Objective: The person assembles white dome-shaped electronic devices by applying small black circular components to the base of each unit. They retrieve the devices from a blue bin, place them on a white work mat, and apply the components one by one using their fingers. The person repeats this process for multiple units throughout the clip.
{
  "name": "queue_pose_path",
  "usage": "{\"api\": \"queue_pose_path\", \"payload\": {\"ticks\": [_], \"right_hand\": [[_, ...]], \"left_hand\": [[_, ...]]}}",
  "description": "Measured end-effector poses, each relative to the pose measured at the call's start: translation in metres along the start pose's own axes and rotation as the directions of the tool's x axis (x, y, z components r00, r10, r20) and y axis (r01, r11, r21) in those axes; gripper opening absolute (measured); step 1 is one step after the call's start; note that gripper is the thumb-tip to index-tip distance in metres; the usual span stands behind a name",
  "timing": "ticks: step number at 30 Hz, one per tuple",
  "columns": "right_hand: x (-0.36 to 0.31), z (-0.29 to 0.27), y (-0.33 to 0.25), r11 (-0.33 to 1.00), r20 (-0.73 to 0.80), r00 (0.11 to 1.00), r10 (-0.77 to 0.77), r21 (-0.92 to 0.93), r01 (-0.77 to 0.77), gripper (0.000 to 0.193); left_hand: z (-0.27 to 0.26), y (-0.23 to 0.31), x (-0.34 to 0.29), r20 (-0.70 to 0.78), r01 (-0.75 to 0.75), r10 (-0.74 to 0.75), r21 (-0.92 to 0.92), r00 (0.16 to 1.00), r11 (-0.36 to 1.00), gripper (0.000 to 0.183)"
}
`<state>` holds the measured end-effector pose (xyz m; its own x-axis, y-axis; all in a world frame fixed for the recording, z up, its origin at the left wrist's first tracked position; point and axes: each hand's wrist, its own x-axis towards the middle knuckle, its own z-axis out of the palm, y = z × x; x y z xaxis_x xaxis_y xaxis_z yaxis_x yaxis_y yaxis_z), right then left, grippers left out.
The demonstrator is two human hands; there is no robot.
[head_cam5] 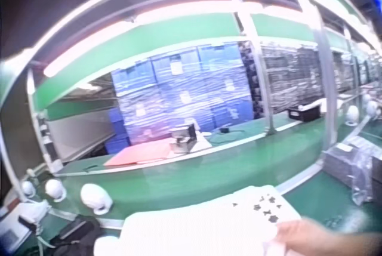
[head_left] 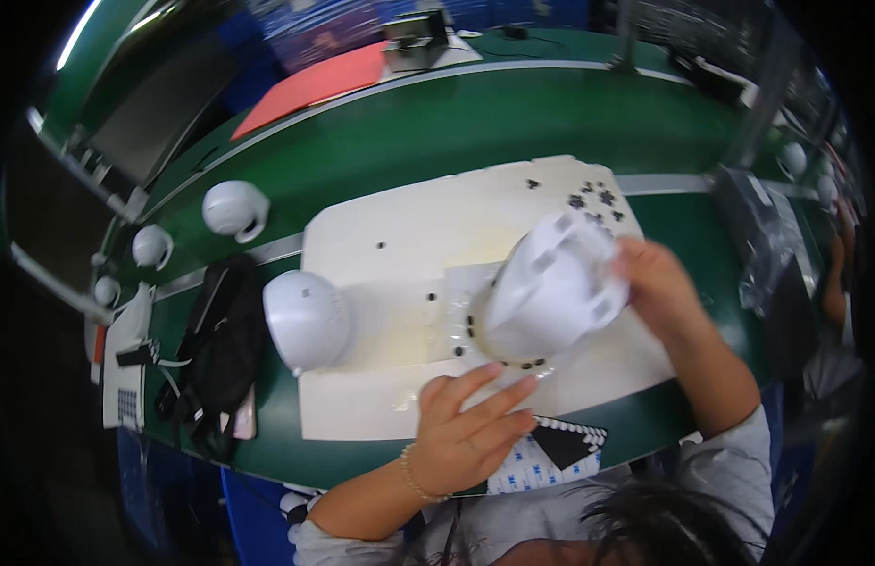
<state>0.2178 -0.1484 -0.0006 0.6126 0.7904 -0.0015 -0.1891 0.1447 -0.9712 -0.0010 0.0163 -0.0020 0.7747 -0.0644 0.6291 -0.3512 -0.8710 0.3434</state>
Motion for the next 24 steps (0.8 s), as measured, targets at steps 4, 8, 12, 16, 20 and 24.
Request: {"api": "queue_pose_path", "payload": {"ticks": [4,8,12,16,20,24], "right_hand": [[0.055,-0.039,-0.031,0.99,-0.221,0.967,-0.128,-0.093,0.109,0.019],[0.117,-0.083,0.007,-0.072,0.041,0.715,-0.698,-0.997,-0.012,0.017],[0.139,-0.136,0.027,-0.237,0.055,0.761,-0.647,-0.962,-0.132,0.019],[0.149,-0.121,0.019,-0.166,-0.264,0.887,-0.379,-0.924,-0.345,0.023],[0.148,-0.09,0.009,-0.211,-0.171,0.94,-0.295,-0.948,-0.239,0.022],[0.111,0.035,0.001,0.477,0.143,0.974,-0.176,-0.853,0.211,0.027]], "left_hand": [[0.008,-0.01,-0.001,0.064,0.042,-0.027,-0.261,0.998,0.964,0.017],[0.015,-0.012,-0.01,0.184,0.168,-0.123,-0.257,0.975,0.952,0.023],[0.012,-0.013,-0.008,0.288,0.248,-0.159,-0.305,0.944,0.919,0.018],[0.006,-0.018,-0.01,0.4,0.269,-0.102,-0.389,0.911,0.881,0.018],[0.0,-0.029,-0.003,0.498,0.289,0.008,-0.516,0.867,0.806,0.021],[-0.021,-0.042,0.0,0.505,0.376,-0.077,-0.524,0.86,0.764,0.021]]}}
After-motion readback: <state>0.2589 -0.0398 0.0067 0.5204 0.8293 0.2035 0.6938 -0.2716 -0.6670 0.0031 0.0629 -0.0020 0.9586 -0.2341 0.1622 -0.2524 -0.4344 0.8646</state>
